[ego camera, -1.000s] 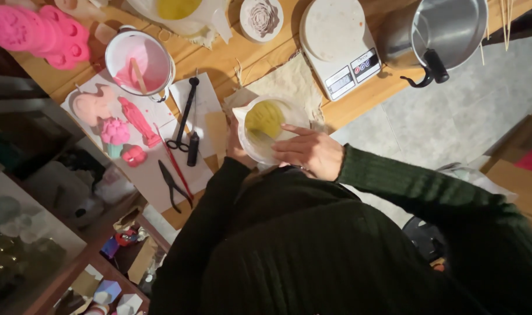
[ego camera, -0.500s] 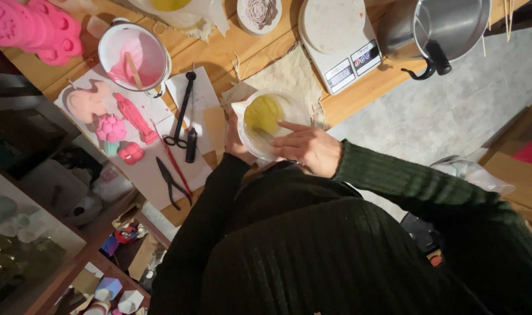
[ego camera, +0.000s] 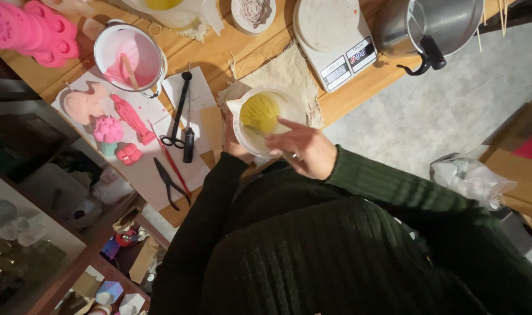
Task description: Stirring melted wax and fragrance oil in a plastic pitcher at a candle studio workbench.
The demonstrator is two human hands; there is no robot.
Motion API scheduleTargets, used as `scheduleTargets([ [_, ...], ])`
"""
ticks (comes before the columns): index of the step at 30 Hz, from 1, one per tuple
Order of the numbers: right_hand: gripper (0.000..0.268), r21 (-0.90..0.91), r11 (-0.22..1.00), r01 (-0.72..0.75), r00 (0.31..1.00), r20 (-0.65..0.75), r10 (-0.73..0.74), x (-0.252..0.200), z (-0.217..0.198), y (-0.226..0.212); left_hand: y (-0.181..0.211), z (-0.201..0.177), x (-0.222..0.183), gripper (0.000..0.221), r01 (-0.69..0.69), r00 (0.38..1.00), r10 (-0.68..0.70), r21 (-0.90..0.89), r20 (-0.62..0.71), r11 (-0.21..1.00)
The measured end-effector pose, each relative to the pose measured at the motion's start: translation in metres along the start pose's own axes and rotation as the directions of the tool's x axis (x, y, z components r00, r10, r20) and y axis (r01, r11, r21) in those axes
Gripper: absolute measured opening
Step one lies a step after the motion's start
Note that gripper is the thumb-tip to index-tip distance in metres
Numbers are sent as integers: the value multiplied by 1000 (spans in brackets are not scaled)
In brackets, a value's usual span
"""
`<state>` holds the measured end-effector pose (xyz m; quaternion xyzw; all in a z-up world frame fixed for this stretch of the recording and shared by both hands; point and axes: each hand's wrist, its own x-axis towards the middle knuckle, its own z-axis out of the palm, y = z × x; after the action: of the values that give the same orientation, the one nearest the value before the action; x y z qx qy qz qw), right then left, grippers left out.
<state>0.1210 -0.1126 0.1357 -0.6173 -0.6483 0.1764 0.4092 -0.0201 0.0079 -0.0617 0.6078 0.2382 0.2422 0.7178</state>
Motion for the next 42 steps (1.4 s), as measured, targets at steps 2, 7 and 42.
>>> scheduleTargets([
  [2,15,57,983,-176,978,-103,182,7,-8,-4,-156,-11,-21,101,628,639,-559,-778,529,-19],
  [7,14,-107,924,-368,921,-180,346,31,-27,-11,-51,-4,-2,95,420,632,-670,-899,389,-126],
  [42,12,-66,867,-494,840,-291,457,59,3,-10,-95,-13,-21,75,465,734,-639,-856,230,227],
])
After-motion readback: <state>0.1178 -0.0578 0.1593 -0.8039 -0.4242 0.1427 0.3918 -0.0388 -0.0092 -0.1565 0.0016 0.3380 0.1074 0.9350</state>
